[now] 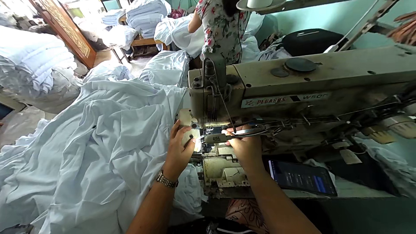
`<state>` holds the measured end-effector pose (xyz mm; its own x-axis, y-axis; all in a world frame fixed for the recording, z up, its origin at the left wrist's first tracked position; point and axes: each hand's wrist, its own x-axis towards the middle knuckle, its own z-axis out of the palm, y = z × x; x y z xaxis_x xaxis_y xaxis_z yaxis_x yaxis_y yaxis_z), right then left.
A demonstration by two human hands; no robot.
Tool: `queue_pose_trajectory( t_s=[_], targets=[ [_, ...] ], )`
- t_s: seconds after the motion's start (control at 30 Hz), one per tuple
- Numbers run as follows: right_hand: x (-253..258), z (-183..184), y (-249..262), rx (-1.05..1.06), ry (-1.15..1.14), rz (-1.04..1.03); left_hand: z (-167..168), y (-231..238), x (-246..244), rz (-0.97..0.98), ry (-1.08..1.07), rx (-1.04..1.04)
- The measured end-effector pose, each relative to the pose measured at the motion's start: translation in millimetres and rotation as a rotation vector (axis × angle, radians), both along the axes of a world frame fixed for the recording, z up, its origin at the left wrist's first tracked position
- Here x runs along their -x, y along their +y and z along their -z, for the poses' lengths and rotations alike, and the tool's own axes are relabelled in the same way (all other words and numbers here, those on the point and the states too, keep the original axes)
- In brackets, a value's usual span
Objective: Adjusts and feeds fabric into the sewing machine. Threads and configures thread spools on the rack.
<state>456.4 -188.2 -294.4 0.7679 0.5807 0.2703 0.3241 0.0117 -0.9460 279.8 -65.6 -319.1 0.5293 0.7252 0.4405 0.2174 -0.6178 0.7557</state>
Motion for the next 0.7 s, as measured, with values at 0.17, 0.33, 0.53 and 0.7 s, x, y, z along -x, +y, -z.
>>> queue_pose_trajectory(
  t_s=[0.17, 0.33, 0.53, 0.7],
  targets=[
    [0.8, 1.3, 0.7, -0.026, 0.008, 0.007, -0.9, 0.3, 0.7, 0.000, 0.013, 0.000],
    [1.3, 3.1, -0.5, -0.063, 0.005, 0.005, -0.7, 0.7, 0.1, 0.000, 0.009, -0.016],
    [2.3, 3.7, -0.5, -0.081, 0.028, 0.007, -0.9, 0.3, 0.2, 0.004, 0.007, -0.007],
    [2.9, 3.0, -0.3, -0.058, 0.019, 0.033, -0.9, 0.5, 0.2, 0.004, -0.003, -0.013]
  ],
)
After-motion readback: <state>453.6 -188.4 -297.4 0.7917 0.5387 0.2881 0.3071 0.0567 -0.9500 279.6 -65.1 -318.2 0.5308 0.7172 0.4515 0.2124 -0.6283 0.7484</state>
